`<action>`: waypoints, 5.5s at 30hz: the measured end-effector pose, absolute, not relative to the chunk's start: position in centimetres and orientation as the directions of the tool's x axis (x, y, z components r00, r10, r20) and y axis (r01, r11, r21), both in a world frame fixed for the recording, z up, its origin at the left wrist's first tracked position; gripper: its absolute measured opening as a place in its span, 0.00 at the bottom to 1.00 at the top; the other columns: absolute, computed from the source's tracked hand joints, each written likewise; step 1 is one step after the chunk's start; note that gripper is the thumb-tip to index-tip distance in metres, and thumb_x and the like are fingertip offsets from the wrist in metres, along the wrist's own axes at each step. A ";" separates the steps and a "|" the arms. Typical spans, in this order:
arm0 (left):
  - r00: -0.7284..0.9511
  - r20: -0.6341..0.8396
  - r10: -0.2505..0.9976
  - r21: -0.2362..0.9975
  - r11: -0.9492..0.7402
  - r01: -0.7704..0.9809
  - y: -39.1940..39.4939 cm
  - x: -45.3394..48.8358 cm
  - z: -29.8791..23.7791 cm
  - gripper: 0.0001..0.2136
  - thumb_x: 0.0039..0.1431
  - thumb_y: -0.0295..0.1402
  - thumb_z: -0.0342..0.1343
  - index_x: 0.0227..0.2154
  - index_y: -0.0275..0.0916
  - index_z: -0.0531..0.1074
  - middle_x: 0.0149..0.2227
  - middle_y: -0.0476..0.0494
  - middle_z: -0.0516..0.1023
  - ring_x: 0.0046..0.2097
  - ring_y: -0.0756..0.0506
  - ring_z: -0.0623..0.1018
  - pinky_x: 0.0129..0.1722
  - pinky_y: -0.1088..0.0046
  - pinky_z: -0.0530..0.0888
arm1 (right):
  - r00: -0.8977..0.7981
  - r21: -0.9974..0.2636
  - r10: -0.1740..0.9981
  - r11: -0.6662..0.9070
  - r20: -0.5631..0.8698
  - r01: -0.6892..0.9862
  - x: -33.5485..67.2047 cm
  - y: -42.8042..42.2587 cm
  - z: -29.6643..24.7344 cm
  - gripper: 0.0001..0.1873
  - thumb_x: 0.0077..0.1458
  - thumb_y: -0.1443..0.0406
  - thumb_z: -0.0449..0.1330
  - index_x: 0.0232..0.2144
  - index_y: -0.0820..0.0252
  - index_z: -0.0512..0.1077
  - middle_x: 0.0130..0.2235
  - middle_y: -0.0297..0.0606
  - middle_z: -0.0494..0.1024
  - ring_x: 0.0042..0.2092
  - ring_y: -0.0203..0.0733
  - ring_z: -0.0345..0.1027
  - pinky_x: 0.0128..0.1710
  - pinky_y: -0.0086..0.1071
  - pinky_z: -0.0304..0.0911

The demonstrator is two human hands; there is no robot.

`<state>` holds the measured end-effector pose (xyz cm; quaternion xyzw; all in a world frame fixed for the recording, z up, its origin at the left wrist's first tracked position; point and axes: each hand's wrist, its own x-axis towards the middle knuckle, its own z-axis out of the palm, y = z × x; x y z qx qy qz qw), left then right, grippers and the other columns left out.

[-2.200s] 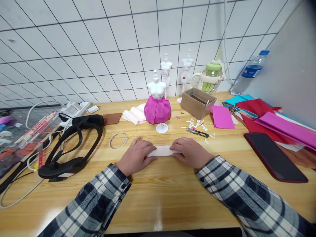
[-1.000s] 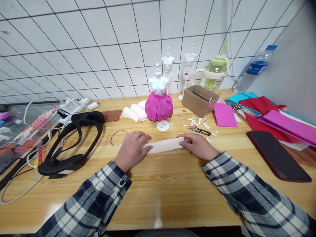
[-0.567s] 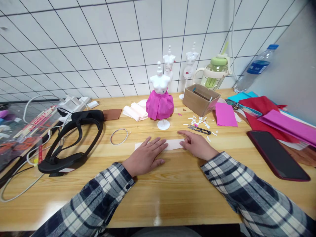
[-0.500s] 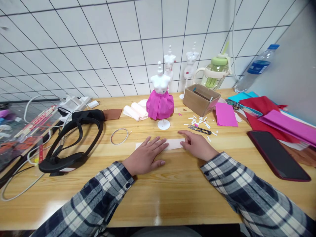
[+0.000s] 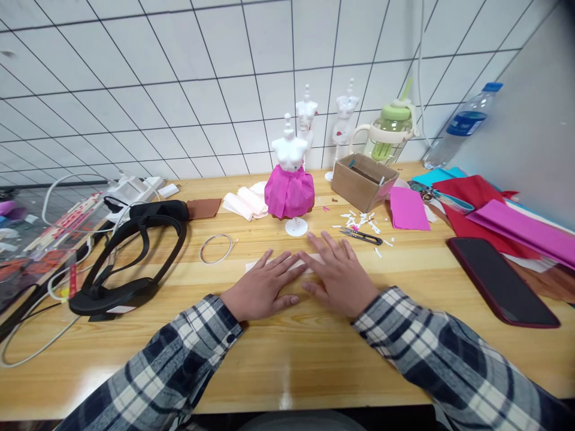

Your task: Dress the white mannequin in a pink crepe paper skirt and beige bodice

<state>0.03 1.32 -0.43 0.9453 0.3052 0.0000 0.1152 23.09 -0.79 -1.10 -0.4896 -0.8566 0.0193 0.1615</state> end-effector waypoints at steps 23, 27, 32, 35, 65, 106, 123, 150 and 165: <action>0.811 -0.085 0.579 0.205 -0.787 0.583 1.2 0.1 -0.2 0.31 0.66 0.52 0.40 0.67 0.45 0.46 0.69 0.39 0.50 0.69 0.36 0.53 0.65 0.46 0.42 | -0.468 -0.083 0.861 0.491 0.200 0.867 23.2 -1.0 -1.6 0.36 0.65 0.54 0.46 0.67 0.70 0.49 0.70 0.48 0.45 0.70 0.52 0.35 0.67 0.52 0.40; 0.806 -0.105 0.583 0.203 -0.780 0.591 1.2 0.1 -0.2 0.31 0.66 0.52 0.40 0.67 0.45 0.46 0.69 0.39 0.50 0.69 0.36 0.52 0.65 0.45 0.43 | -0.528 -0.170 0.842 0.539 0.109 0.825 22.9 -0.9 -2.7 0.35 0.65 0.53 0.45 0.66 0.71 0.52 0.68 0.51 0.51 0.69 0.50 0.43 0.66 0.49 0.44; 0.763 -0.075 0.643 0.153 -0.748 0.646 1.1 -1.2 -0.5 0.33 0.65 0.52 0.39 0.68 0.43 0.44 0.69 0.36 0.49 0.68 0.37 0.54 0.65 0.44 0.39 | -0.518 -0.196 0.853 0.520 0.062 0.832 23.6 -0.6 -3.2 0.34 0.66 0.54 0.45 0.66 0.69 0.51 0.68 0.49 0.50 0.69 0.49 0.44 0.66 0.50 0.44; 0.693 -0.102 0.714 0.097 -0.686 0.721 1.1 -2.3 -0.5 0.33 0.66 0.52 0.38 0.68 0.41 0.43 0.69 0.34 0.47 0.68 0.36 0.54 0.64 0.42 0.42 | -0.512 -0.194 0.858 0.508 0.035 0.839 24.0 -0.6 -2.8 0.33 0.66 0.55 0.44 0.66 0.68 0.50 0.69 0.47 0.49 0.69 0.49 0.44 0.67 0.51 0.42; 0.653 0.069 0.754 0.118 -0.656 0.745 2.9 -4.3 1.6 0.15 0.63 0.43 0.52 0.50 0.46 0.73 0.57 0.40 0.70 0.57 0.39 0.70 0.61 0.48 0.58 | -0.530 -0.405 0.825 0.559 0.194 0.723 27.4 2.3 -1.8 0.12 0.56 0.61 0.60 0.43 0.55 0.76 0.42 0.40 0.77 0.44 0.46 0.69 0.47 0.42 0.61; 0.622 0.144 0.770 0.170 -0.638 0.751 3.0 -3.9 1.7 0.15 0.64 0.41 0.48 0.49 0.42 0.72 0.49 0.41 0.78 0.51 0.41 0.74 0.60 0.53 0.60 | -0.493 -0.500 0.836 0.542 0.240 0.676 27.3 2.1 -1.3 0.11 0.56 0.62 0.60 0.42 0.58 0.74 0.42 0.41 0.78 0.44 0.45 0.70 0.46 0.39 0.64; 0.860 0.261 0.439 0.071 -0.897 0.436 0.3 -1.6 1.4 0.12 0.65 0.34 0.49 0.46 0.42 0.73 0.40 0.44 0.81 0.39 0.45 0.77 0.38 0.68 0.73 | -0.471 -0.403 0.835 0.549 0.283 0.732 27.2 2.1 -1.3 0.13 0.63 0.63 0.52 0.39 0.56 0.77 0.37 0.37 0.82 0.39 0.43 0.73 0.43 0.38 0.62; 0.683 0.076 0.726 0.208 -0.682 0.702 1.4 -0.8 -0.7 0.13 0.67 0.30 0.43 0.48 0.44 0.69 0.57 0.41 0.70 0.59 0.42 0.69 0.61 0.48 0.59 | 0.138 -0.049 0.981 -0.133 0.133 0.990 32.6 3.2 0.0 0.12 0.58 0.57 0.55 0.36 0.58 0.72 0.33 0.46 0.77 0.38 0.55 0.71 0.34 0.40 0.57; 0.707 0.021 0.707 0.132 -0.702 0.699 0.3 0.3 0.1 0.19 0.66 0.44 0.46 0.54 0.42 0.65 0.62 0.34 0.64 0.63 0.36 0.64 0.62 0.39 0.51 | -0.327 -0.317 0.864 0.456 0.383 0.832 24.4 1.1 -0.4 0.19 0.63 0.70 0.49 0.53 0.57 0.71 0.43 0.43 0.75 0.44 0.48 0.66 0.46 0.40 0.64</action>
